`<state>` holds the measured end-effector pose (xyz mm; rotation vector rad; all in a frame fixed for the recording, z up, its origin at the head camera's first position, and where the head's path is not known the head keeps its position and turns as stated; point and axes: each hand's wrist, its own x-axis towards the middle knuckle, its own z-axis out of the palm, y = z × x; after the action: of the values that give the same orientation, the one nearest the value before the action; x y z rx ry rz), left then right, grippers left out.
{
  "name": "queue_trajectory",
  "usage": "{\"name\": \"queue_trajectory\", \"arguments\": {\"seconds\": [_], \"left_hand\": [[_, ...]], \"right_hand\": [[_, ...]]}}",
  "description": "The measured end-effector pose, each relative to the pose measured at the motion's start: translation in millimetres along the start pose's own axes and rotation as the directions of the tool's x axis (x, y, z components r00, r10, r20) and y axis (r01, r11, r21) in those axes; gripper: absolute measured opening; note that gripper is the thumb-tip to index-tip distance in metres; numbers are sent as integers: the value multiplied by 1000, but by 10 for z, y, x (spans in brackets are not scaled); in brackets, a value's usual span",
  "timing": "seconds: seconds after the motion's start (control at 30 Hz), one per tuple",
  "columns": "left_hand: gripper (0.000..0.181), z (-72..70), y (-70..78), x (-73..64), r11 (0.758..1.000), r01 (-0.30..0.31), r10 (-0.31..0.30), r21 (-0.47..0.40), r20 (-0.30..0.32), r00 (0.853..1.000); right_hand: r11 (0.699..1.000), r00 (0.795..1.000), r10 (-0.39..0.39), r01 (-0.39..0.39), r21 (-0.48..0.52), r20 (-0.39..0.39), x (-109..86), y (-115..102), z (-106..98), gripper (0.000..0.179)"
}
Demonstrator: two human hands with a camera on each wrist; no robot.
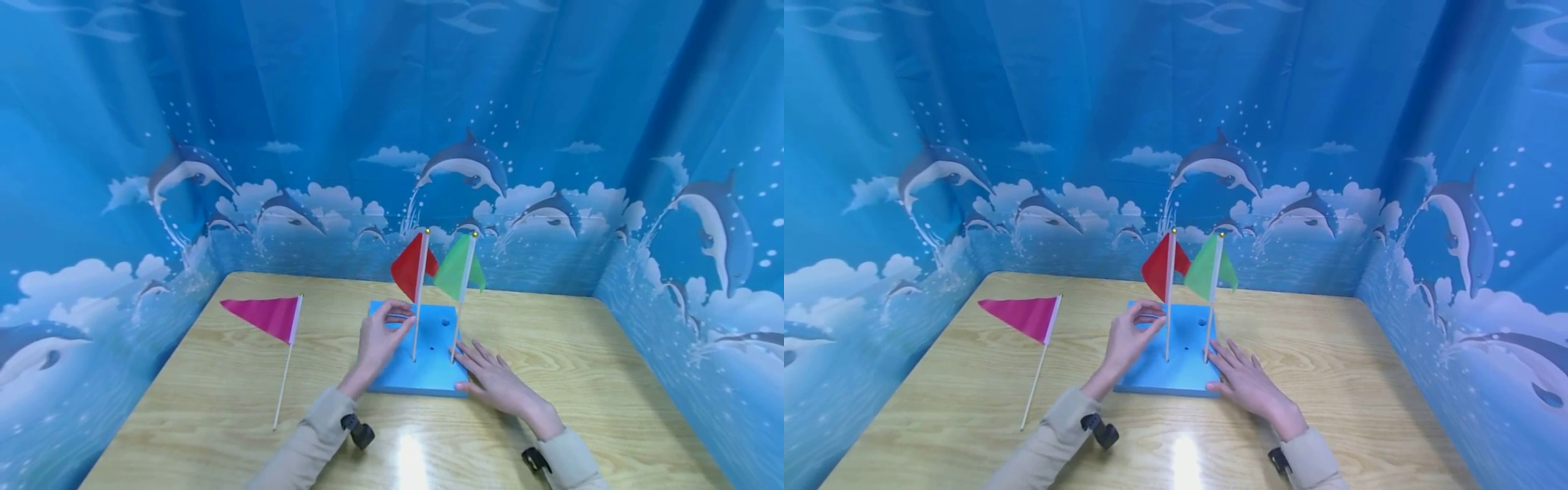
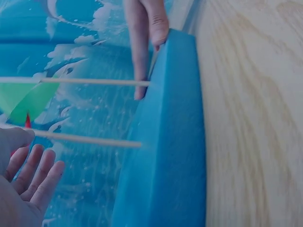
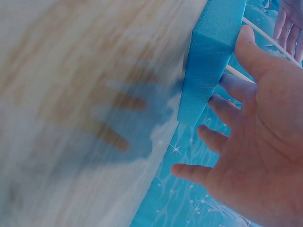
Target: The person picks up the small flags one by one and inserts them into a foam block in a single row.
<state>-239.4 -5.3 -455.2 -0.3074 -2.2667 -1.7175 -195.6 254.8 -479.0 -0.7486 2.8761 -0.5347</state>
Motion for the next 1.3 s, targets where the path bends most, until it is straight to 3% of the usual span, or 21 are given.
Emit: {"name": "queue_trajectory", "arguments": {"seconds": [0.17, 0.3, 0.43, 0.57, 0.9, 1.07, 1.2, 1.3], "left_hand": [[25, -220, -62, 28, 1000, 11, -12, -18, -44, 999], [25, -420, -154, 55, 993, 18, -25, -114, -67, 997], [26, -631, -230, 59, 982, 72, -88, -175, -87, 992], [26, -851, -277, 47, 978, 138, -158, -155, -118, 980], [28, -1323, -457, -40, 966, 241, -255, -98, -174, 951], [30, -1531, -553, -142, 948, 316, -303, 32, -203, 931], [29, -1685, -611, -263, 915, 323, -277, 241, -207, 938], [26, -1780, -636, -347, 872, 321, -265, 369, -194, 944]], "right_hand": [[1000, 1000, 2, -2, 2, 5, -5, -2, -6, 67], [1000, 1000, 13, -13, 11, 11, -14, -1, -19, 68], [1000, 1000, 14, -14, 19, 20, -20, 4, -29, 68], [1000, 1000, 5, -6, 23, 22, -28, 4, -34, 67], [1000, 1000, 2, -2, 21, 5, -43, -11, -44, 67], [1000, 1000, -2, 1, 20, 6, -31, -20, -41, 67], [1000, 1000, -1, 1, 22, 8, -22, -25, -39, 67], [1000, 1000, -2, 2, 22, 11, -15, -30, -37, 67]]}}
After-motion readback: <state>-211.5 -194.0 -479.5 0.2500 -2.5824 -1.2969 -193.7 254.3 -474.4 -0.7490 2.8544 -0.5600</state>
